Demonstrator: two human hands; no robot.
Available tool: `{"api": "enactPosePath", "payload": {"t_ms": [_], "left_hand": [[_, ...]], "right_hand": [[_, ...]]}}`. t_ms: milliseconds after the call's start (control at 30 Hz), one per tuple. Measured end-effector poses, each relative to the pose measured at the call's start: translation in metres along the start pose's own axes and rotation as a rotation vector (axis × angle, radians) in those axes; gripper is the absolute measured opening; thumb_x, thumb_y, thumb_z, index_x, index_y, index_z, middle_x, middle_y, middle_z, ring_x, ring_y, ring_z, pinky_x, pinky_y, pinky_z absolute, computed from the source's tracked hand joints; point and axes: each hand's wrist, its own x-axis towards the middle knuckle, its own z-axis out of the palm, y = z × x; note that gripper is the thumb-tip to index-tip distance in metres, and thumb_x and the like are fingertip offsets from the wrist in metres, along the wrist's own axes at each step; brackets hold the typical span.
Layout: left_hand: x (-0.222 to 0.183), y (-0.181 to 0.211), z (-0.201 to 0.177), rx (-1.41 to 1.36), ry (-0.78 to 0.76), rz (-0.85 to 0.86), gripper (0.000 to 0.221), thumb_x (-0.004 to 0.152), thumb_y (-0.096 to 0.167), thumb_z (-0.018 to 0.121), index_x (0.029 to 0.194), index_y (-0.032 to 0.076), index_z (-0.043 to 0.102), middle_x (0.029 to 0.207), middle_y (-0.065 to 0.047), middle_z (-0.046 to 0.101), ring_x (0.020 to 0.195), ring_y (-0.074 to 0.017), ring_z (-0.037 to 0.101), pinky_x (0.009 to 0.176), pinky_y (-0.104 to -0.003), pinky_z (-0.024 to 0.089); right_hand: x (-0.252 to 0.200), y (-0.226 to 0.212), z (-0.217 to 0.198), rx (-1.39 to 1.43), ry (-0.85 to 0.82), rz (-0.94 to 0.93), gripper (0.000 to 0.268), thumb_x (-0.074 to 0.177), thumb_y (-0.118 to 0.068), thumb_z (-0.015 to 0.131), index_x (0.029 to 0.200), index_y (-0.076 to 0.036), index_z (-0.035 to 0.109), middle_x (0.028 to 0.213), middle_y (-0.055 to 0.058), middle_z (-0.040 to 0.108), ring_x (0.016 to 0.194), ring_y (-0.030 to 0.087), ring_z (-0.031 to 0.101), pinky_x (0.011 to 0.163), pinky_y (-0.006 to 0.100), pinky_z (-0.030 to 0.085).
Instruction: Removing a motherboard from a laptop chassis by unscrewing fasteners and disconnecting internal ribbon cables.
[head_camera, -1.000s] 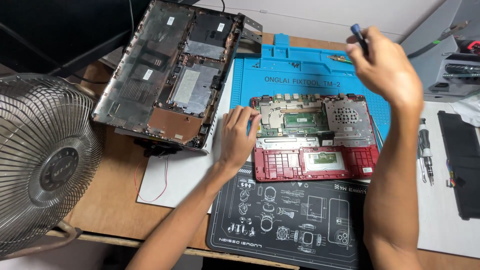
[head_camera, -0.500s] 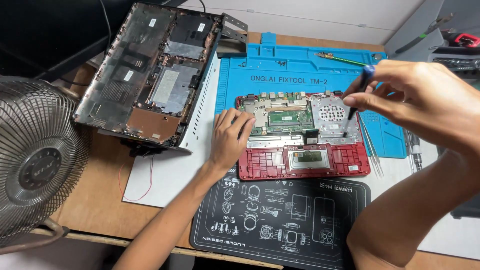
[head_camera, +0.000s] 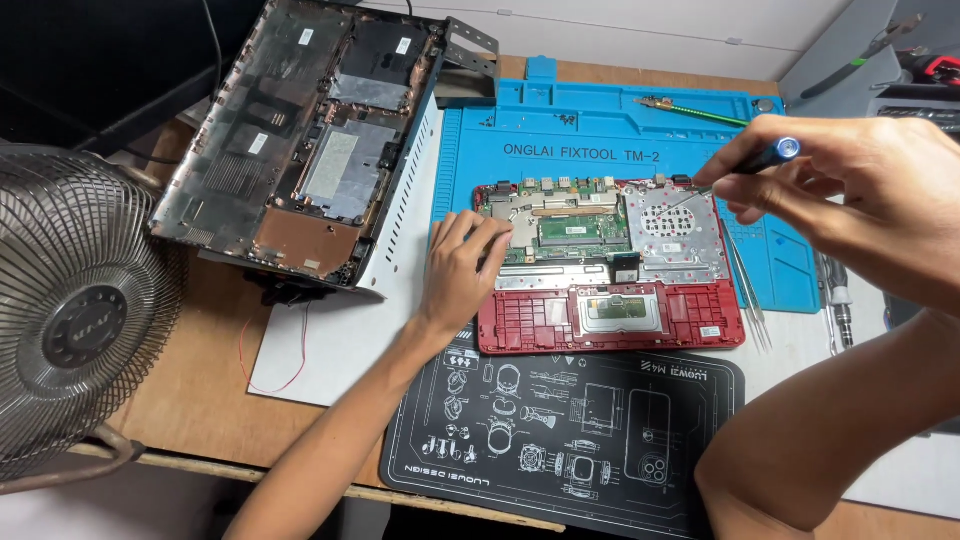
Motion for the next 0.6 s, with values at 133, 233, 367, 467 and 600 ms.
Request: {"api": "enactPosePath", "payload": {"t_ms": [133, 233, 367, 467, 600], "left_hand": [[0.003, -0.001, 0.003, -0.02, -0.005, -0.014, 0.005, 0.098, 0.013, 0.068, 0.102, 0.012, 0.071, 0.088, -0.002, 0.063, 0.083, -0.0173, 0.052, 0.075, -0.031, 0.036], [0.003, 0.0, 0.002, -0.004, -0.011, -0.023, 0.007, 0.098, 0.014, 0.069, 0.104, 0.012, 0.071, 0.089, -0.001, 0.061, 0.084, -0.0182, 0.05, 0.075, -0.031, 0.037], [0.009, 0.006, 0.0, 0.042, -0.006, 0.016, 0.005, 0.098, 0.013, 0.069, 0.102, 0.012, 0.071, 0.089, -0.002, 0.062, 0.085, -0.0185, 0.053, 0.075, -0.033, 0.035], [0.021, 0.015, 0.0, 0.088, -0.007, 0.065, 0.003, 0.098, 0.012, 0.07, 0.101, 0.013, 0.071, 0.089, -0.002, 0.06, 0.086, -0.0206, 0.052, 0.075, -0.034, 0.033], [0.05, 0.025, 0.022, 0.189, -0.066, 0.188, 0.005, 0.099, 0.015, 0.072, 0.098, 0.012, 0.068, 0.087, -0.003, 0.057, 0.081, -0.0215, 0.048, 0.073, -0.036, 0.034]], "right_hand": [[-0.003, 0.005, 0.0, 0.112, 0.027, -0.05, 0.017, 0.101, -0.028, 0.067, 0.104, -0.023, 0.082, 0.078, -0.002, 0.08, 0.077, 0.007, 0.077, 0.078, 0.023, 0.057], [-0.004, 0.025, 0.004, 0.235, 0.072, -0.168, 0.017, 0.101, -0.019, 0.067, 0.103, -0.008, 0.079, 0.08, 0.006, 0.076, 0.07, 0.014, 0.074, 0.072, 0.026, 0.06], [-0.01, 0.043, 0.006, 0.386, 0.094, -0.131, 0.016, 0.1, -0.009, 0.065, 0.108, 0.002, 0.073, 0.1, 0.012, 0.077, 0.078, 0.021, 0.071, 0.079, 0.03, 0.059], [-0.015, 0.069, 0.01, 0.402, 0.166, -0.109, 0.018, 0.108, -0.013, 0.063, 0.114, 0.002, 0.072, 0.084, 0.015, 0.069, 0.078, 0.022, 0.069, 0.081, 0.031, 0.057], [-0.024, 0.101, 0.01, 0.501, 0.263, -0.11, 0.016, 0.117, -0.004, 0.059, 0.126, 0.008, 0.065, 0.099, 0.02, 0.064, 0.084, 0.026, 0.066, 0.087, 0.032, 0.056]]}}
